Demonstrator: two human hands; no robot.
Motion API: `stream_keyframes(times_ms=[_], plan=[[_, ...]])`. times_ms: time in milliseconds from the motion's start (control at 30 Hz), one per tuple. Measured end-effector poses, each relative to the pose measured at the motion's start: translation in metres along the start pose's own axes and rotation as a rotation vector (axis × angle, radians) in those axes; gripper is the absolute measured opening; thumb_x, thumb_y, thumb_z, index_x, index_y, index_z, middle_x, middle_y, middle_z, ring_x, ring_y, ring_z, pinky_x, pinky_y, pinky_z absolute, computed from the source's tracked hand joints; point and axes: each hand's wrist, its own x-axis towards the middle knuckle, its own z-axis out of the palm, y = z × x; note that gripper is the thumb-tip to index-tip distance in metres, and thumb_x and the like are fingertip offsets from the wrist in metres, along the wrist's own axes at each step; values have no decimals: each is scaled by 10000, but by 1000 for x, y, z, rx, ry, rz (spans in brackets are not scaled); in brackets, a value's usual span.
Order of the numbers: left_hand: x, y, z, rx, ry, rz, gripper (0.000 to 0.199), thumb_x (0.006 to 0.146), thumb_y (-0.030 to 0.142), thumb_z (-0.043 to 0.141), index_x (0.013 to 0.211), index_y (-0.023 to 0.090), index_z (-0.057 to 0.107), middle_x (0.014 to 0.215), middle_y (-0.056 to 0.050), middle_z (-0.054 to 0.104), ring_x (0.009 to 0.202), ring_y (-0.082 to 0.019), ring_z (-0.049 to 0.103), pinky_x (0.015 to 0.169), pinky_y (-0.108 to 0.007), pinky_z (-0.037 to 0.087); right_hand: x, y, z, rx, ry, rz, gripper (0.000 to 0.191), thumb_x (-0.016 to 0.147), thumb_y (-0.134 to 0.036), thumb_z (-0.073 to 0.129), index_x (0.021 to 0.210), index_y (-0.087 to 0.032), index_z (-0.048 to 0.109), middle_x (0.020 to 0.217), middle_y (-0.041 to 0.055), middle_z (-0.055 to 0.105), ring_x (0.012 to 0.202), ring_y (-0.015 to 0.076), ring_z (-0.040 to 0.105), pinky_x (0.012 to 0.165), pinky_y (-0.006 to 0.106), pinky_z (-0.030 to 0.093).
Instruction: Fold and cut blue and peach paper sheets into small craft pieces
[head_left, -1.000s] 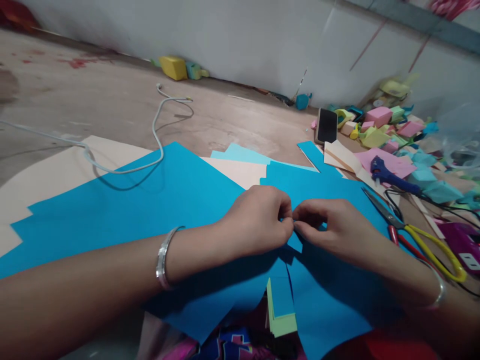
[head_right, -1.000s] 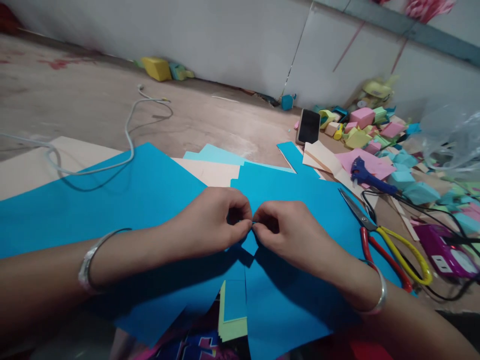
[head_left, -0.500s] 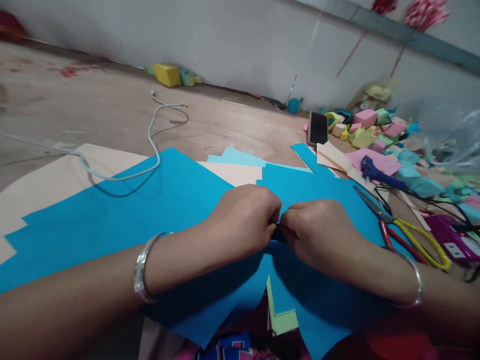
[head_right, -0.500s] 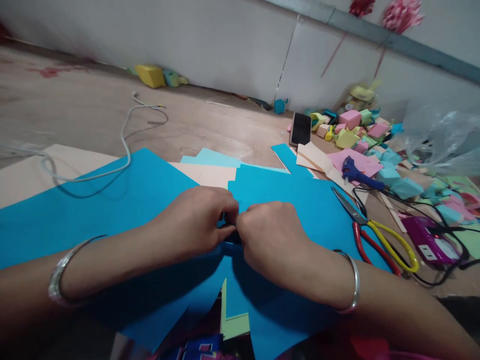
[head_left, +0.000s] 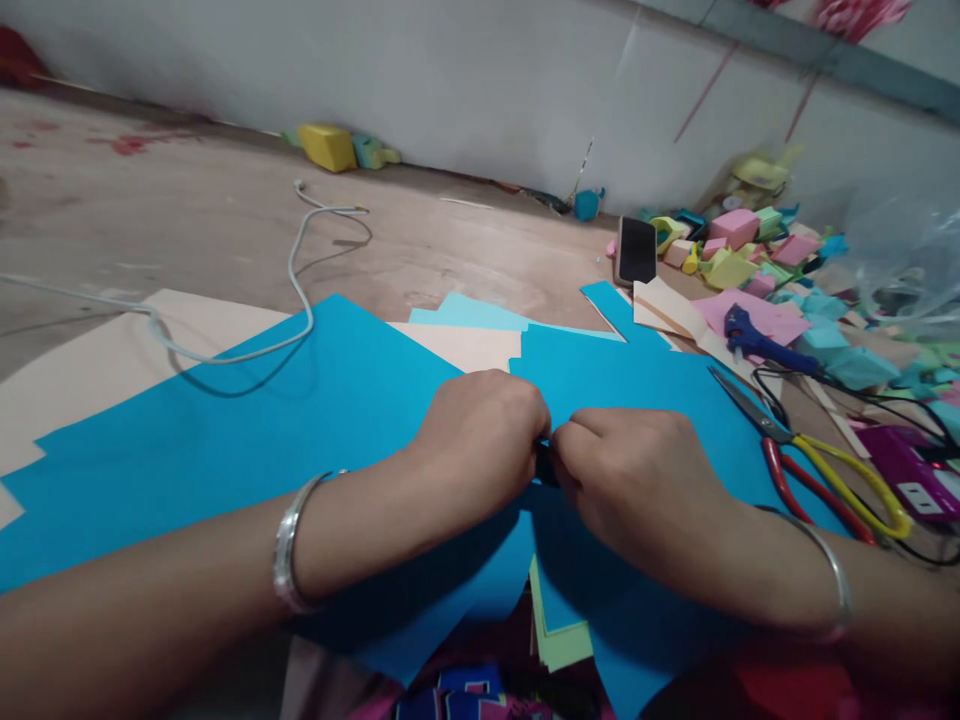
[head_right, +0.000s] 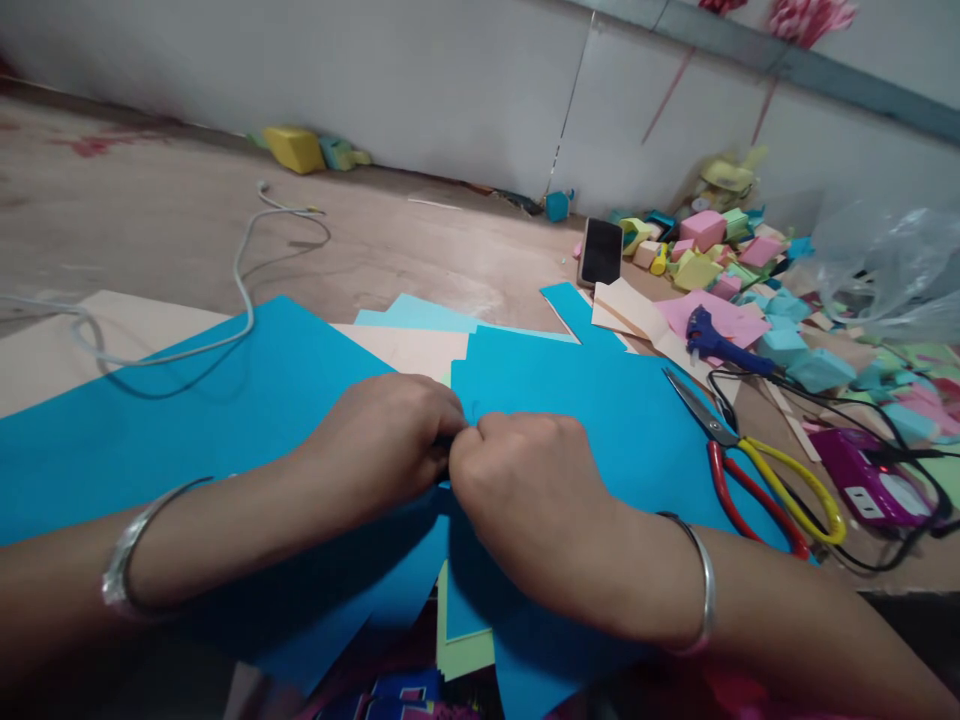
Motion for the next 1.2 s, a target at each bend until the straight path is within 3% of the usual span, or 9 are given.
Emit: stream_keyframes(times_ms=[100,233,400,533,600,800,967,1067,1200], plan=[[1,-1,1,-219,39,25,272,669,52,525,741,193,746,829,-88,750,844,-274,671,678,-342,436,1,5,4,-40,-6,39,225,782,-66,532,591,-170,587,528,44,576,442,136,432,471,308,115],[3,-2,-5,-866,67,-50,547,638,-16,498,1093,194,717,1165,-75,723,1112,-240,639,903,-339,484,2,19,13,-23,-21,128,204,810,-110,532,632,-158,619,580,58,620,490,144,490,485,302,157],[10,-8,-11,-1494,212,-273,253,817,229,606,1044,156,691,1117,-94,712,1042,-228,652,899,-339,505,10,34,16,377,154,211,202,833,-177,599,638,-174,651,578,5,611,523,107,502,517,265,293],[15,-7,-1,-1831,-112,-459,422,994,451,399,920,115,641,761,-79,670,692,-185,658,720,-374,569,15,35,19,588,259,236,159,845,-166,612,700,-182,676,618,-14,625,545,95,498,536,241,351],[16,-5,6,-1842,-187,-484,488,1010,493,344,865,113,615,693,-80,653,613,-180,648,637,-355,571,16,35,22,582,250,204,162,853,-159,604,711,-180,679,633,-7,612,584,106,516,549,242,358],[12,-2,17,-1731,-109,-348,504,957,587,441,840,136,631,680,-51,665,583,-149,644,585,-293,545,15,37,31,490,228,68,182,899,-168,550,929,-159,729,737,31,634,675,133,554,602,254,385],[10,-2,24,-1680,-177,-265,589,917,663,444,751,130,629,674,-70,671,581,-161,655,600,-314,545,14,33,33,364,308,-10,301,886,-110,477,642,-137,651,602,29,569,576,115,488,552,257,334],[11,-3,26,-1664,-181,-253,602,911,680,434,782,127,631,673,-71,676,568,-162,657,590,-308,544,15,33,32,325,307,-4,281,864,-94,472,645,-144,643,590,20,559,569,111,479,553,250,324],[11,-2,26,-1608,-142,-225,635,873,725,450,877,127,662,718,-82,693,604,-159,656,599,-292,552,18,38,34,368,180,49,165,766,-78,514,672,-160,623,610,8,575,582,116,494,552,242,316]])
